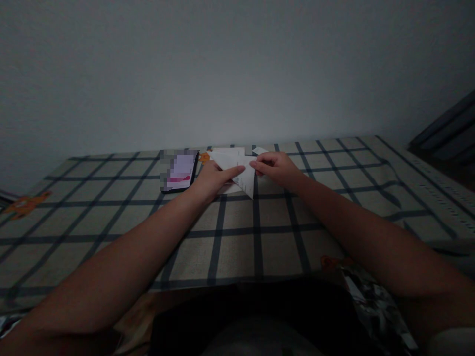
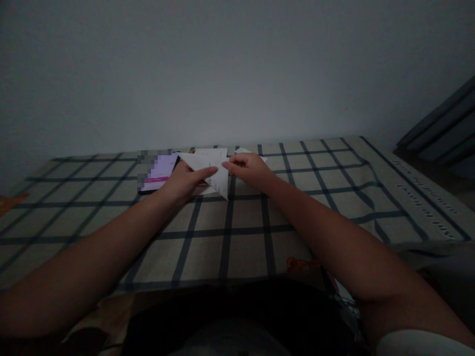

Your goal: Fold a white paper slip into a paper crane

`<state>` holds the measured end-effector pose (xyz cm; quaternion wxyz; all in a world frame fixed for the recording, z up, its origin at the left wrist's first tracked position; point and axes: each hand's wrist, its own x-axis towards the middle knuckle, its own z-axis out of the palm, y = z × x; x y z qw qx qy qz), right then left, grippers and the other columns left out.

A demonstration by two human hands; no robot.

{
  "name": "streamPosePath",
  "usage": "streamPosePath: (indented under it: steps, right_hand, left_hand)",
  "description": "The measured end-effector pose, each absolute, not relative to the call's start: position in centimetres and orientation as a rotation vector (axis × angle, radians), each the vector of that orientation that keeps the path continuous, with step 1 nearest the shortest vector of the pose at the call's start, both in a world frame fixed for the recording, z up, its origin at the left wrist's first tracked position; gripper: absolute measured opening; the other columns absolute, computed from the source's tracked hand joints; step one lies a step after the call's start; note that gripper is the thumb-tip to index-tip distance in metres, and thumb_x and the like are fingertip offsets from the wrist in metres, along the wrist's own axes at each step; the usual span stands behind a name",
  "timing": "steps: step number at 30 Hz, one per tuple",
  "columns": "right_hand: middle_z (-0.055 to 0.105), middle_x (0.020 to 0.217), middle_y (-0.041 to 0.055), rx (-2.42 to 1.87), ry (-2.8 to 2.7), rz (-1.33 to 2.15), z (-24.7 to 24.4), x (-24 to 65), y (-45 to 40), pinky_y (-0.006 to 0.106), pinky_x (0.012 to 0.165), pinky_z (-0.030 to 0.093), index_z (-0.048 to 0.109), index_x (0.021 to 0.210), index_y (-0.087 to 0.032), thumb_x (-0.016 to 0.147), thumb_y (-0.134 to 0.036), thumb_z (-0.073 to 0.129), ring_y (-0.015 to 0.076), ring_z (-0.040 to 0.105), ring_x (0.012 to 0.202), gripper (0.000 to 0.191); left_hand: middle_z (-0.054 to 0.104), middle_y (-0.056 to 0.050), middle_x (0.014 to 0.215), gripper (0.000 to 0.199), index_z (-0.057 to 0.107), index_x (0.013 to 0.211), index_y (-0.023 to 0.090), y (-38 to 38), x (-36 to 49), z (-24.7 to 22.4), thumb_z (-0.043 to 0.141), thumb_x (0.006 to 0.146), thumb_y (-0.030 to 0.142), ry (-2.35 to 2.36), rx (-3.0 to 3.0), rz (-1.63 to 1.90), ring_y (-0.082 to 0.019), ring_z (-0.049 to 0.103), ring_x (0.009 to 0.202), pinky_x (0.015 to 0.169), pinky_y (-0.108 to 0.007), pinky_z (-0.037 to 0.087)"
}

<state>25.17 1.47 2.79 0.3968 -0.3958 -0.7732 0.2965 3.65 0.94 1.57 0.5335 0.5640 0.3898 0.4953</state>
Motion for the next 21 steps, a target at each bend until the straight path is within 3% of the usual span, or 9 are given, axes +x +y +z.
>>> streamPosePath:
  steps: [21]
  right_hand:
    - [0.063,0.069,0.0011,-0.949,-1.863,0.825,2.97,24.97,1.31,0.028,0.064,0.042,0.065,0.072,-0.016,0.091,-0.042,0.061,0.0121,0.056,0.066,0.032]
  left_hand:
    - [0.081,-0.015,0.108,0.051,0.077,0.107,0.013,0.81,3.78,1.64,0.094,0.063,0.033,0.926,1.279,1.168,-0.027,0.077,0.091,0.08,-0.039,0.063]
